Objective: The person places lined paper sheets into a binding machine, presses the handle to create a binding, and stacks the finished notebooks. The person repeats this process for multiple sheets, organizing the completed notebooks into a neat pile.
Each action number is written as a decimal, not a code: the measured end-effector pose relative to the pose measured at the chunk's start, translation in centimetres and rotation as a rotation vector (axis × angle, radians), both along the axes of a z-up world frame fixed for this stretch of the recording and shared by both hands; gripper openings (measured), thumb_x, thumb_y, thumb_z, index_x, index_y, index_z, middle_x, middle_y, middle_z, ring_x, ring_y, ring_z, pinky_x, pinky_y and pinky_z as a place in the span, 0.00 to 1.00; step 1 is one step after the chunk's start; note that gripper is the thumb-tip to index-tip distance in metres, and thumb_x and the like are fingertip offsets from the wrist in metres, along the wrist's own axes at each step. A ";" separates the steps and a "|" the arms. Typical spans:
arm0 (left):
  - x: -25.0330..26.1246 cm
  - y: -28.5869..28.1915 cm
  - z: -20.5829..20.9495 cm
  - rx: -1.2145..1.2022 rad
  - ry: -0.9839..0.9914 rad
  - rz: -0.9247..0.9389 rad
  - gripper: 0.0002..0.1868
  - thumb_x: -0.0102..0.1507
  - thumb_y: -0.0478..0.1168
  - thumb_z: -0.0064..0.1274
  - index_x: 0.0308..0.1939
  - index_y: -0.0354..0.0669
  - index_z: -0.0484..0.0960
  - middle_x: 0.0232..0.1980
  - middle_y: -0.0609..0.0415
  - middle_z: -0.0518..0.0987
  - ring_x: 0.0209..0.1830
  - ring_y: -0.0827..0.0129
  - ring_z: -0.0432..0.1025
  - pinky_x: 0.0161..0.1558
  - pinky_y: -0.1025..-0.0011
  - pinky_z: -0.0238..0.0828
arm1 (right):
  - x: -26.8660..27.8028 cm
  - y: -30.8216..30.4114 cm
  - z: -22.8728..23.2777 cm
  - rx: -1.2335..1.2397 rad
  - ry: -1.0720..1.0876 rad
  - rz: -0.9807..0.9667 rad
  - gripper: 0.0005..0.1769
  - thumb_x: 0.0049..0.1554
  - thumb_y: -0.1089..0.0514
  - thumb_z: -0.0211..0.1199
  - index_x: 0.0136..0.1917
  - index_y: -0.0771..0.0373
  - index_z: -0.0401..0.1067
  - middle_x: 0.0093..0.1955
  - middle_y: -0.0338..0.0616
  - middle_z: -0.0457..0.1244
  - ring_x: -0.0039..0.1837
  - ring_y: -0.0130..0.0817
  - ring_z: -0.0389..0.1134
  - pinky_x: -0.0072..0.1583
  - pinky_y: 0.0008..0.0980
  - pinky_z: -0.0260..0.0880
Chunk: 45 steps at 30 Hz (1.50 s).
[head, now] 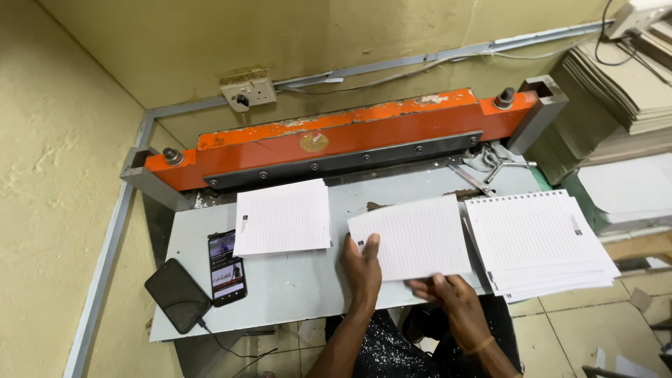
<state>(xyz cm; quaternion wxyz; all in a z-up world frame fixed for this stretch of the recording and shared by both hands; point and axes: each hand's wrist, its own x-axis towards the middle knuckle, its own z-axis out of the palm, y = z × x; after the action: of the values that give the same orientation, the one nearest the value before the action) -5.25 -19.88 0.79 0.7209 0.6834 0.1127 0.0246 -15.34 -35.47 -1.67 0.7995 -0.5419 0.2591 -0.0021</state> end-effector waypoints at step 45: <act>-2.8 10.8 -7.6 0.870 -0.825 0.025 0.07 0.68 0.32 0.53 0.48 0.39 0.85 0.40 0.49 0.87 0.35 0.67 0.82 0.34 0.73 0.86 | 18.9 -3.6 -2.9 0.094 0.178 -0.323 0.07 0.70 0.66 0.52 0.60 0.65 0.58 0.47 0.64 0.72 0.45 0.46 0.78 0.51 0.33 0.84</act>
<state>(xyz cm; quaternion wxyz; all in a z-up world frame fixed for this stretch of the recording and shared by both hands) -8.01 -9.05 -6.79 0.3586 0.8484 -0.1890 0.3404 3.59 -39.09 -4.55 0.7870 -0.4534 0.4124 -0.0703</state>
